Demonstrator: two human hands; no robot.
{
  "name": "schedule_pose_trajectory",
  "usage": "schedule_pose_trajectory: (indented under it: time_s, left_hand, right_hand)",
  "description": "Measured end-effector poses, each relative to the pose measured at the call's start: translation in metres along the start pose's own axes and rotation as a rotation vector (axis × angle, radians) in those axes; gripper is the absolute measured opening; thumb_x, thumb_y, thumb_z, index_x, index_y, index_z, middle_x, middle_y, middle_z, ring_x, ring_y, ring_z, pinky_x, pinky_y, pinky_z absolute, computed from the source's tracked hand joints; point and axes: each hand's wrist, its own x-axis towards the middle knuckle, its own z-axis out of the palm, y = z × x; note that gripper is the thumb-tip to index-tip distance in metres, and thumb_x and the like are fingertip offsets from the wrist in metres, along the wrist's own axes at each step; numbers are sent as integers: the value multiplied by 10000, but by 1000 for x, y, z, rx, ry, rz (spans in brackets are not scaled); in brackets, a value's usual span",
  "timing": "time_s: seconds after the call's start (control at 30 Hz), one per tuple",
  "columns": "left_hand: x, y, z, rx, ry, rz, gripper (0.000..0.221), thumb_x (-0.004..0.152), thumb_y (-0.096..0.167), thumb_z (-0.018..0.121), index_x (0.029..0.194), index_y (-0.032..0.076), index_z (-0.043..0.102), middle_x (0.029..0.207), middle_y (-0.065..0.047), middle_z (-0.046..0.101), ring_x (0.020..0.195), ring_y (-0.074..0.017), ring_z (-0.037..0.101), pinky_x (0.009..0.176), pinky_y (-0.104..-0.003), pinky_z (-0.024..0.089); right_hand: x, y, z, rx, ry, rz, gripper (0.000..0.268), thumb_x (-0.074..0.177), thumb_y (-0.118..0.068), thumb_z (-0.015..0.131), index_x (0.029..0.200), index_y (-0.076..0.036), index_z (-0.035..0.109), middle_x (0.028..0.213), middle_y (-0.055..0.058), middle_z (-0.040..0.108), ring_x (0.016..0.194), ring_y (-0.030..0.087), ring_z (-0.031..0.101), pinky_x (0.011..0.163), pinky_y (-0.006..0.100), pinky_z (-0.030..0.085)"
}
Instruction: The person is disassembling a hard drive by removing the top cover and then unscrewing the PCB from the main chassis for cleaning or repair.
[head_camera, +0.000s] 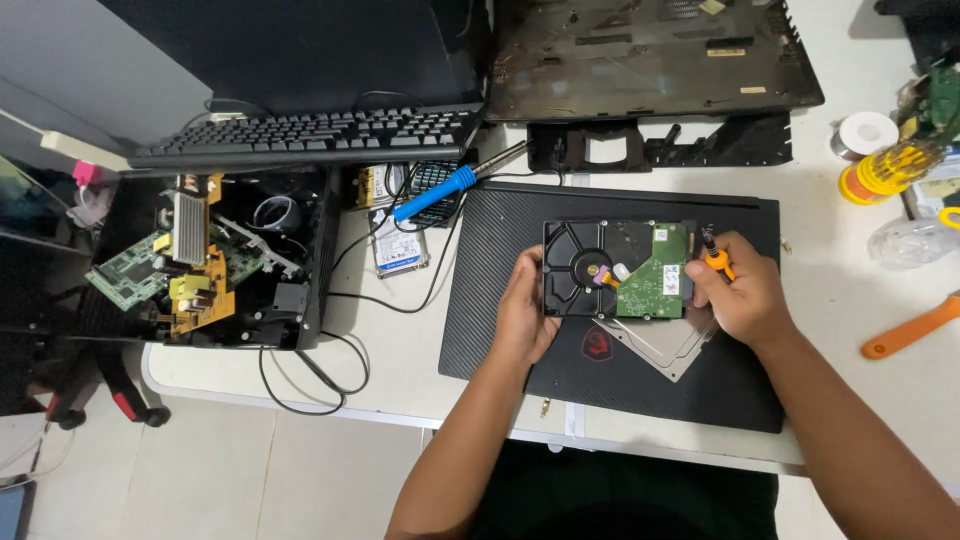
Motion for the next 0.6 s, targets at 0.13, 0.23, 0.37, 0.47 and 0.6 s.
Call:
schedule_pose_trajectory:
  time_s: [0.13, 0.23, 0.37, 0.47, 0.6]
  left_hand:
    - [1, -4, -2, 19, -19, 44, 248, 983, 222, 529, 1217, 146, 556, 1118, -91, 647, 911, -221, 661, 682, -354, 616]
    - [1, -8, -1, 82, -80, 107, 434, 869, -61, 582, 1267, 103, 527, 1115, -125, 635, 893, -208, 658, 688, -321, 618]
    - [2, -11, 0, 135, -92, 175, 383, 930, -33, 594, 1284, 78, 500, 1137, -135, 645, 949, -212, 661, 792, -368, 620]
    - [4, -16, -4, 233, -126, 255, 277, 928, 29, 647, 1162, 95, 515, 1005, -63, 654, 884, -142, 637, 807, -311, 565]
    - [3, -19, -4, 263, -118, 265, 245, 940, 38, 640, 1145, 106, 524, 1016, -50, 652, 898, -128, 624, 823, -292, 541]
  right_hand:
    - [1, -5, -1, -14, -19, 5, 125, 1025, -172, 609, 995, -58, 566, 616, 30, 645, 607, 157, 634, 730, 306, 506]
    - [2, -10, -3, 19, -29, 35, 125, 1036, -170, 577, 981, -60, 554, 616, 42, 649, 623, 164, 633, 739, 314, 501]
    - [4, -4, -2, 85, -29, 27, 102, 1050, -153, 551, 1003, -62, 543, 623, 61, 657, 619, 172, 639, 736, 320, 514]
    - [4, 0, -2, 76, -8, 15, 116, 1035, -158, 569, 979, -60, 544, 618, 48, 657, 626, 154, 626, 740, 301, 497]
    - [3, -5, -4, 57, -15, 23, 115, 1036, -154, 571, 967, -67, 544, 622, 44, 670, 651, 151, 635, 784, 308, 490]
